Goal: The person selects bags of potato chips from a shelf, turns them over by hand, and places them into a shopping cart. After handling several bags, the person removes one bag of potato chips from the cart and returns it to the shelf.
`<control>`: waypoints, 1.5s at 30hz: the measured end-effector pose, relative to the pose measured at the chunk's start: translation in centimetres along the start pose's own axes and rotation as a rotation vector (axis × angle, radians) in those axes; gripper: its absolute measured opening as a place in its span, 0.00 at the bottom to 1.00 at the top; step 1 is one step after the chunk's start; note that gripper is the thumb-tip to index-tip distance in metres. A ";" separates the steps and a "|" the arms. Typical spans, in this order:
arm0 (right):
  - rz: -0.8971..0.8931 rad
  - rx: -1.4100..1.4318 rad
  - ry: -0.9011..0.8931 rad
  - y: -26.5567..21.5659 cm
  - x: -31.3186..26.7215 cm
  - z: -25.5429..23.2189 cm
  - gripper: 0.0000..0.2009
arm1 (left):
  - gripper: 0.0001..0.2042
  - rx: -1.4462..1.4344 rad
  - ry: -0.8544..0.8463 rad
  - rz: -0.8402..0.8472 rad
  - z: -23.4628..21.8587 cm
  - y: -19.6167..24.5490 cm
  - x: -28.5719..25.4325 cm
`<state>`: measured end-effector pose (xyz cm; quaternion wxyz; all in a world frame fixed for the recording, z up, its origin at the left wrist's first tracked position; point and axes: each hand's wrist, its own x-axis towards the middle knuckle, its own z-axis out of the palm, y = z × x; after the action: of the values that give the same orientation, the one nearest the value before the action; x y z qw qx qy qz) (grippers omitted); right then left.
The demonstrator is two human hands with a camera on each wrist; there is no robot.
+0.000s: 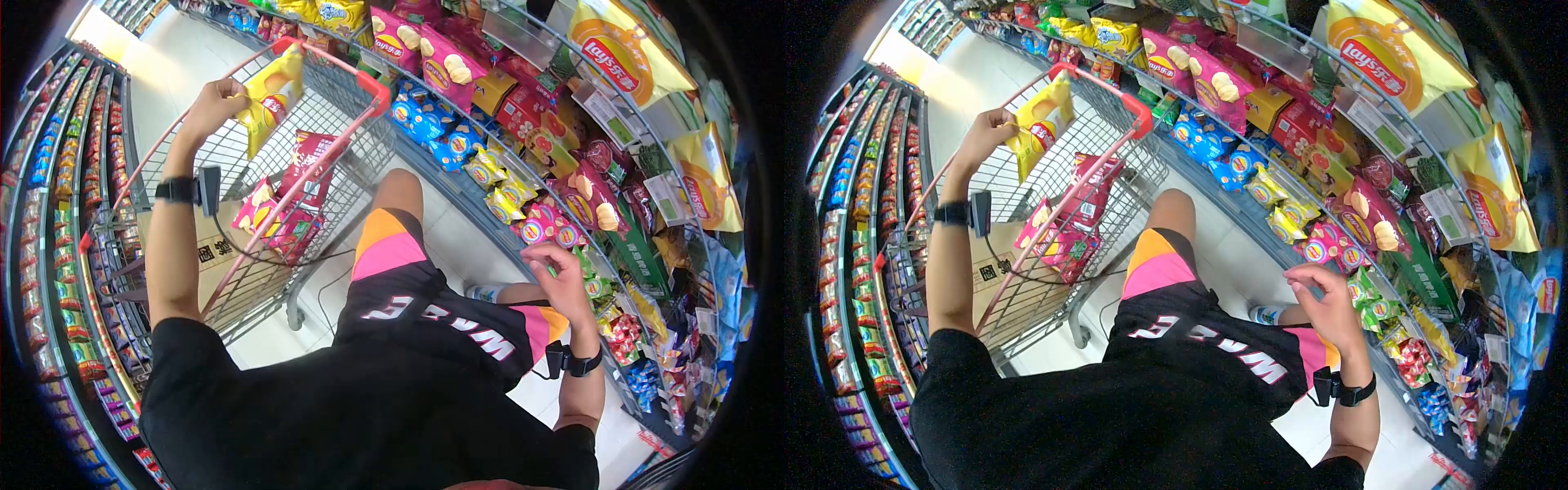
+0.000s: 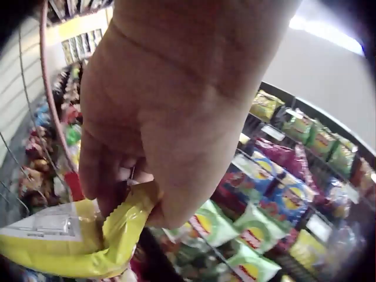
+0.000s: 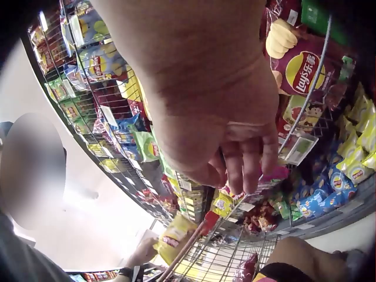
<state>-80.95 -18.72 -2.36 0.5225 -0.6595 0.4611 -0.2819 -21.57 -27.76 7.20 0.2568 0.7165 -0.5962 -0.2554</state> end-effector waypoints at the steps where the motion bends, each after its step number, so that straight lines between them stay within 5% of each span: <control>1: -0.007 0.024 -0.002 0.2 0.0 0.1 0.08 | 0.05 -0.053 0.006 0.069 0.4 2.3 -1.1; 6: -0.071 0.132 -0.081 -0.1 0.0 1.1 0.12 | 0.05 -0.424 -0.115 0.408 4.9 12.2 -6.2; 9: -0.101 0.299 -0.127 -2.8 0.1 2.2 0.18 | 0.08 -0.639 -0.295 0.435 9.9 15.6 -8.6; 11: -0.171 0.541 -0.195 -1.8 0.1 2.4 0.33 | 0.09 -0.700 -0.409 0.561 14.5 16.9 -10.2; 13: -0.291 0.834 -0.110 -1.2 -0.5 3.5 0.41 | 0.09 -0.813 -0.599 0.390 17.9 18.5 -12.8; 14: -0.203 0.857 -0.052 1.0 -1.2 3.1 0.48 | 0.09 -0.797 -0.668 0.423 20.0 18.0 -13.0; 15: -0.217 0.940 0.031 1.4 -1.5 3.5 0.45 | 0.12 -0.755 -0.650 0.518 21.3 18.4 -13.6; 17: -0.141 0.999 0.198 0.9 -2.3 3.6 0.44 | 0.16 -0.916 -0.759 0.343 24.7 17.6 -14.4; 21: -0.076 0.995 0.393 0.4 -2.4 3.7 0.26 | 0.29 -0.873 -0.787 0.349 28.4 17.1 -14.2; 24: -0.021 0.843 0.362 0.3 -2.3 4.0 0.21 | 0.41 -0.834 -0.772 0.300 30.0 17.5 -14.0; 33: 0.036 0.432 0.278 0.2 -0.7 5.0 0.22 | 0.35 -0.875 -0.677 0.275 33.9 16.9 -13.4; 40: 0.183 0.429 0.325 -0.1 0.0 4.4 0.20 | 0.30 -0.942 -0.730 0.143 33.3 15.4 -13.0; 45: 0.036 0.598 0.413 0.6 0.7 4.4 0.19 | 0.28 -0.996 -0.862 0.099 32.3 15.6 -12.7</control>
<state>-77.09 -17.51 -4.32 0.5928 -0.3986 0.4657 -0.5224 -56.55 -19.76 -5.37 0.3073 0.3174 -0.4886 -0.7524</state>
